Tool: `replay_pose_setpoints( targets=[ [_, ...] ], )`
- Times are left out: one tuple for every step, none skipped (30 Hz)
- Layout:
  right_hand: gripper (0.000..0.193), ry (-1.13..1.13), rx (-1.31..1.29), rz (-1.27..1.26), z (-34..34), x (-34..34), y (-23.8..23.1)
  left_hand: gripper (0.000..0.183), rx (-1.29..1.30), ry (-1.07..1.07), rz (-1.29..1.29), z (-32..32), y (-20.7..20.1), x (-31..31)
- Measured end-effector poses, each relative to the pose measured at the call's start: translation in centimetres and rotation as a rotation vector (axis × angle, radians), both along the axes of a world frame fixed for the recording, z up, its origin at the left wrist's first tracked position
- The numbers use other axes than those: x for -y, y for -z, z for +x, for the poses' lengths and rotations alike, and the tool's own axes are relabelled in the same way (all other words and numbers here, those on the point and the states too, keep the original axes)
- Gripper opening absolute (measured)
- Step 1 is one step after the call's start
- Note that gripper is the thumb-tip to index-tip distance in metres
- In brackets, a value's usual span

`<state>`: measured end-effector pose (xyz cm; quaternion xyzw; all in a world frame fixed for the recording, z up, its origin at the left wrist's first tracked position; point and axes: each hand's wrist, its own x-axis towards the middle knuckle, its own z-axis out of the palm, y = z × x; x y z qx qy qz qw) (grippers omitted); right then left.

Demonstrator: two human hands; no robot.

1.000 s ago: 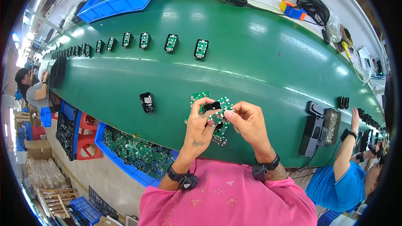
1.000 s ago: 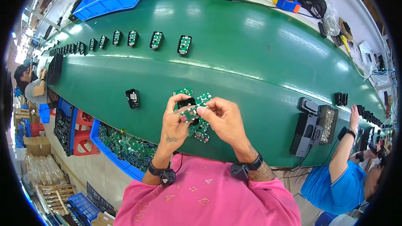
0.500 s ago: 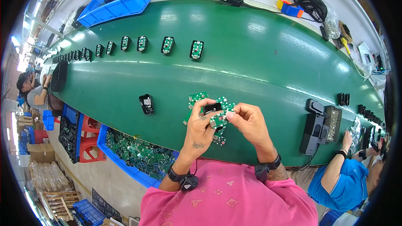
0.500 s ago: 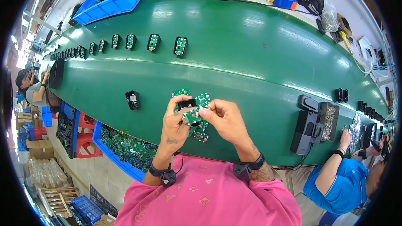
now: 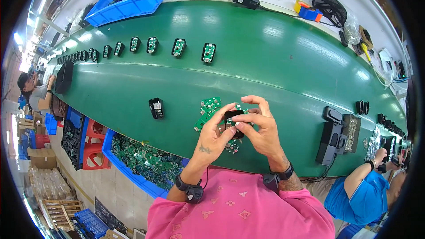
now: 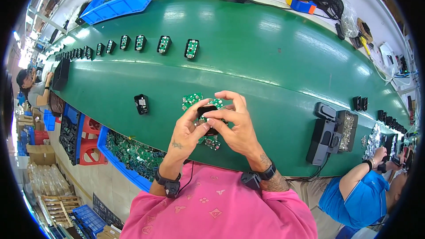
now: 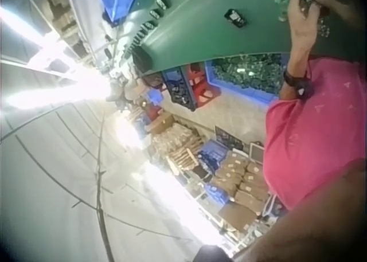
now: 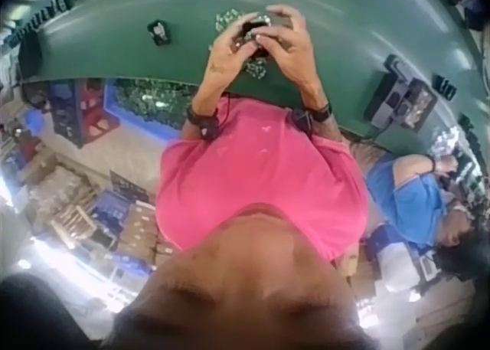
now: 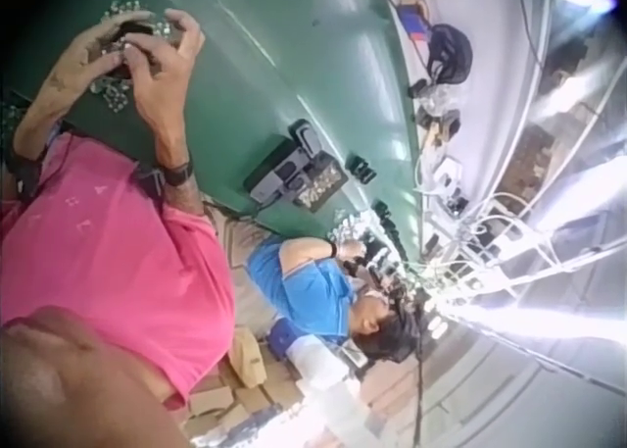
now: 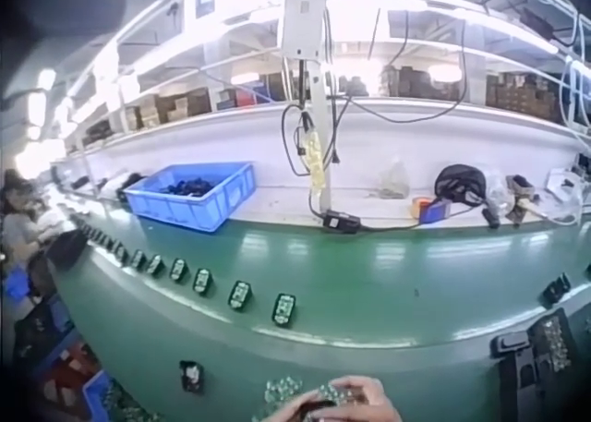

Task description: Assembling small electronic devices by placing PCBs into plastic housings on an assembly line.

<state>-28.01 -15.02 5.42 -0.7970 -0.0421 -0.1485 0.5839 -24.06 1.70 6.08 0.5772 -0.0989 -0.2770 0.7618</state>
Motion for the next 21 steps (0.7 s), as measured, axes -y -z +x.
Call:
replay_pose_setpoints(
  targets=[
    [0.017,-0.001,0.002,-0.001,0.0,0.0,0.3,0.055,-0.019,0.013,-0.007,-0.2,0.1,0.1],
    [0.014,-0.007,-0.001,0.01,0.1,0.0,0.6,0.053,-0.038,0.026,-0.014,-0.3,0.2,0.2],
    [0.012,-0.012,-0.003,0.021,0.0,-0.1,0.7,0.053,-0.037,0.024,-0.015,-0.4,0.5,0.3],
    [0.012,-0.013,-0.003,0.02,-0.2,-0.2,0.7,0.052,0.003,0.022,0.016,-0.5,0.8,0.3],
    [0.009,0.025,-0.029,0.03,-0.5,-0.6,0.6,0.052,0.043,0.02,0.046,-0.5,0.9,0.3],
    [0.008,0.063,-0.054,0.041,-0.7,-0.9,0.5,0.052,0.043,0.02,0.045,-0.6,0.9,0.4],
    [0.008,0.064,-0.055,0.04,-0.8,-1.2,0.3,0.051,0.108,-0.031,0.064,-0.7,0.9,0.5],
    [0.007,0.147,0.074,-0.137,-0.9,-1.5,0.1,0.05,0.173,-0.082,0.084,-0.8,0.8,0.6],
    [0.006,0.23,0.204,-0.314,-1.0,-1.7,-0.1,0.05,0.172,-0.081,0.082,-0.9,0.6,0.6],
    [0.006,0.274,0.231,-0.377,-1.2,-1.8,-0.4,0.049,0.223,-0.129,0.139,-1.0,0.3,0.6],
    [0.006,0.273,0.23,-0.377,-1.3,-2.0,-0.8,0.049,0.274,-0.177,0.196,-1.2,-0.1,0.5],
    [0.006,0.326,0.253,-0.461,-1.3,-2.2,-1.2,0.049,0.305,-0.215,0.253,-1.2,-0.7,0.5],
    [0.007,0.381,0.274,-0.547,-1.4,-2.2,-1.6,0.049,0.303,-0.214,0.253,-1.1,-1.1,0.5],
    [0.007,0.381,0.271,-0.548,-1.4,-2.1,-1.9,0.05,0.448,-0.236,0.32,-1.1,-1.6,0.4],
    [0.008,0.328,0.248,-0.493,-1.3,-1.9,-2.2,0.051,0.593,-0.258,0.387,-1.0,-2.1,0.4],
    [0.01,0.274,0.223,-0.438,-1.3,-1.9,-2.5,0.051,0.624,-0.263,0.447,-1.1,-2.6,0.2],
    [0.01,0.273,0.219,-0.438,-1.3,-1.7,-2.9,0.051,0.62,-0.262,0.448,-1.1,-2.8,0.0],
    [0.011,0.177,0.195,-0.408,-1.2,-1.4,-3.2,0.052,0.683,-0.254,0.46,-1.0,-2.9,-0.2],
    [0.013,0.082,0.172,-0.375,-1.2,-1.2,-3.5,0.052,0.747,-0.246,0.471,-0.9,-2.9,-0.3],
    [0.013,0.082,0.169,-0.375,-1.2,-1.1,-3.7,0.052,0.743,-0.244,0.473,-0.9,-2.9,-0.4],
    [0.013,0.072,0.161,-0.357,-1.2,-1.0,-3.8,0.052,0.795,-0.244,0.472,-1.0,-2.9,-0.4]
  ],
)
